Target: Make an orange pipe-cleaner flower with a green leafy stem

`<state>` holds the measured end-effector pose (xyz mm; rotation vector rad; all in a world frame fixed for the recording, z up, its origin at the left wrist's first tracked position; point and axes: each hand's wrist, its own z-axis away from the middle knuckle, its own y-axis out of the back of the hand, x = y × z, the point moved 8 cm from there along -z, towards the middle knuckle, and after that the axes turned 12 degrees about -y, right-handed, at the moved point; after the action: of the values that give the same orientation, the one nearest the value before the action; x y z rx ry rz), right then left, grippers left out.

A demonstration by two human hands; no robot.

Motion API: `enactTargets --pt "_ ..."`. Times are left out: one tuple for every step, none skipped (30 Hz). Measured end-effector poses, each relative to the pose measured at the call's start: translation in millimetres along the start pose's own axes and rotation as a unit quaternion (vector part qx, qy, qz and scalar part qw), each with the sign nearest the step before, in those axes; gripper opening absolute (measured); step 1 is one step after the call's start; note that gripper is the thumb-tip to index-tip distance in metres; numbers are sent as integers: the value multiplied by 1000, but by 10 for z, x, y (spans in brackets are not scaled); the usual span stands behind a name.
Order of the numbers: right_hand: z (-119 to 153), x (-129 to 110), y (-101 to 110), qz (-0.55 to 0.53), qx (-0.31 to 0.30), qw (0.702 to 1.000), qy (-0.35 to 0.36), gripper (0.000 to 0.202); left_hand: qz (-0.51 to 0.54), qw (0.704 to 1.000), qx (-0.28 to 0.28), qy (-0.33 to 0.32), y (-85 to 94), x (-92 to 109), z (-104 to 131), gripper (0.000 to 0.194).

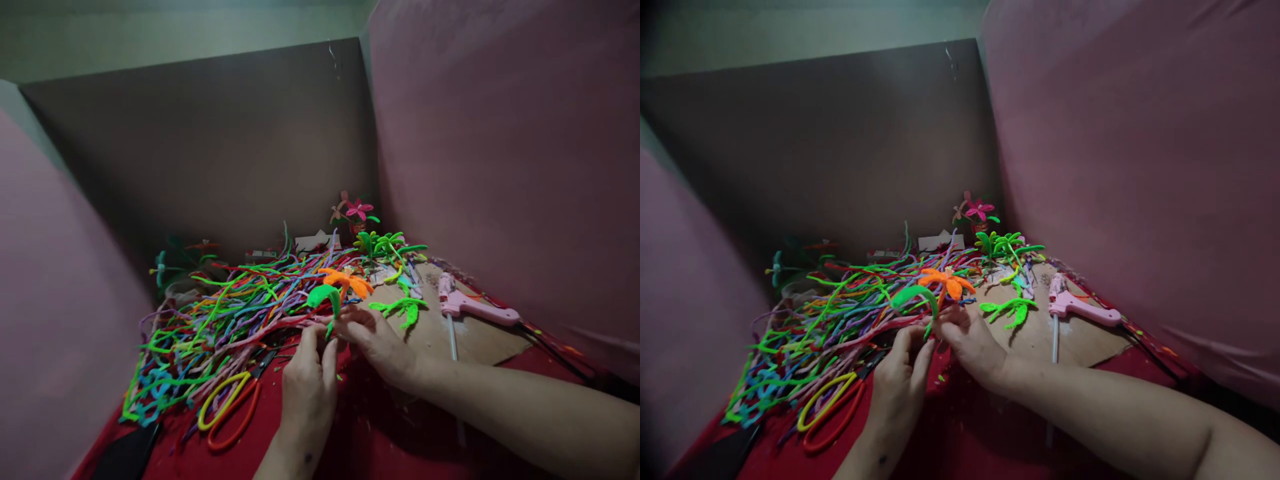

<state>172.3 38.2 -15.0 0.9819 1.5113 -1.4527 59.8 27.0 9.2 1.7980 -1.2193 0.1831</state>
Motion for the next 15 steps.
enactTargets --pt "-1 7 -3 11 -1 1000 1 10 -3 1000 -1 3 -17 -17 6 16" --pt "-1 9 -6 23 -2 1000 3 11 -3 1000 -1 3 -33 -29 11 17" --pt "-1 10 -10 35 -2 999 4 12 1 1000 0 0 -45 -37 13 17" --pt "-1 9 -15 48 -2 999 3 13 11 1000 2 0 -51 -47 13 16" --pt "0 3 -19 59 -1 998 4 15 32 999 9 4 -49 -60 12 15" --pt "2 -5 -27 67 -3 998 5 17 64 998 21 16 -39 -80 11 14" --pt "3 -11 -41 71 -11 997 3 19 109 993 30 36 -35 -106 10 12" --pt "7 -19 -61 70 -24 997 1 21 165 984 31 63 -49 -133 10 11" --pt "12 -30 -82 67 -38 997 0 23 226 969 26 91 -75 -151 12 11" --pt "20 -46 -106 67 -53 996 0 24 287 950 18 119 -109 -160 17 12" --pt "30 -65 -129 74 -67 995 1 25 342 928 9 145 -143 -159 24 14" --pt "40 -88 -149 86 -77 993 4 24 389 906 1 169 -173 -155 33 15" --pt "49 -114 -163 97 -84 992 10 23 427 884 -4 188 -196 -150 44 16" --pt "55 -136 -175 104 -91 990 15 23 456 867 -6 204 -211 -148 54 16" --pt "58 -149 -187 104 -100 989 17 22 477 852 -10 214 -222 -146 64 16"
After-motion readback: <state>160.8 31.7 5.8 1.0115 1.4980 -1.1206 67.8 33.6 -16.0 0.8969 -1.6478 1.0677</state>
